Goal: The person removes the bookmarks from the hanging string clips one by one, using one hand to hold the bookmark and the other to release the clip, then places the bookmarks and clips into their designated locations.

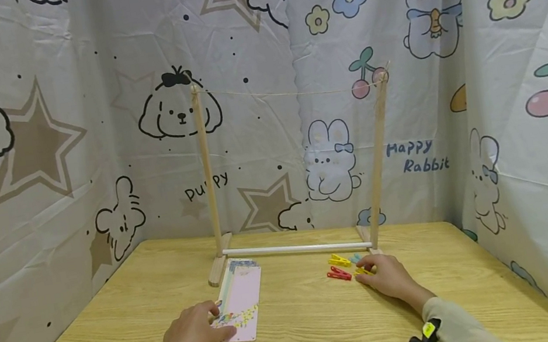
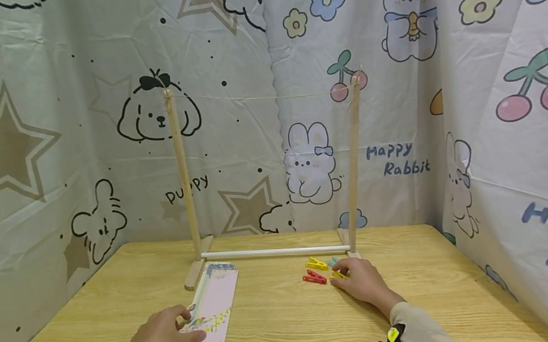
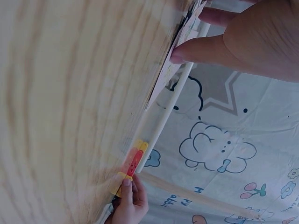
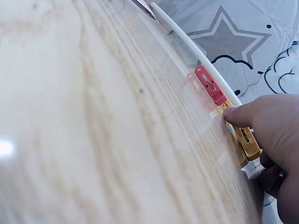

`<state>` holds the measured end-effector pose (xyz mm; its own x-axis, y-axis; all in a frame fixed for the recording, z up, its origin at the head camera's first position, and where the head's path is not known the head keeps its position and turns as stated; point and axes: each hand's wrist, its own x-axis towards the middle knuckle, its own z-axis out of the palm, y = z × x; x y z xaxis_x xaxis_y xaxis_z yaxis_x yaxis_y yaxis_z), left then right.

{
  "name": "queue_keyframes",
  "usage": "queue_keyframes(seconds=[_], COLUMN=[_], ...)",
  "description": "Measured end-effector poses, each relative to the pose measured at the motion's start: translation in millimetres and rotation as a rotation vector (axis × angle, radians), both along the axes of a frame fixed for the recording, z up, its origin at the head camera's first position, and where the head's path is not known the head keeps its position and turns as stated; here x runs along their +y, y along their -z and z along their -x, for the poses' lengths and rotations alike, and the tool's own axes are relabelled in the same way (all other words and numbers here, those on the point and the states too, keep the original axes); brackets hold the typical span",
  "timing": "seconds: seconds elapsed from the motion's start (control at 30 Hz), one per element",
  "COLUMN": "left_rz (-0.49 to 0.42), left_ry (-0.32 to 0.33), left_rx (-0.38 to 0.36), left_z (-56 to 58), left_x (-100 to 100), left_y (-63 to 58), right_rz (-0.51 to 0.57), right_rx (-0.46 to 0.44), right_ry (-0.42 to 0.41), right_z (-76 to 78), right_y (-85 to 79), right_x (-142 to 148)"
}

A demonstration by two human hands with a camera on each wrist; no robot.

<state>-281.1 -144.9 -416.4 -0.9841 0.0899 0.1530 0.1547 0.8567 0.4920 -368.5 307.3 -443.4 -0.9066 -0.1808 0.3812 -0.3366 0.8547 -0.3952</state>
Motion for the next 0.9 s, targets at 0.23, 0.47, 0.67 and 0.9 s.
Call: queue_keyframes(seconds=[0.23, 0.47, 0.67, 0.9], left_rz=[0.009, 0.005, 0.008, 0.005], left_ry=[-0.006, -0.008, -0.012, -0.004], left_rx=[-0.002, -0.008, -0.010, 0.002], left_z=[-1.3, -2.8, -2.4, -0.8], left_x=[-0.9, -2.3, -3.0, -1.1], left_y=[-1.2, -1.1, -0.4, -0.3], right_rz=[0.000, -0.008, -0.010, -0.005], right_rx=[0.002, -0.007, -0.002, 0.007], right_ry=[-0.006, -0.014, -0.021, -0.011], right_z=[-0.3, -0.5, -0.4, -1.0], right_y=[-0.8, -0.8, -0.7, -2.0], right_x=[-3.1, -5.2, -5.1, -2.9])
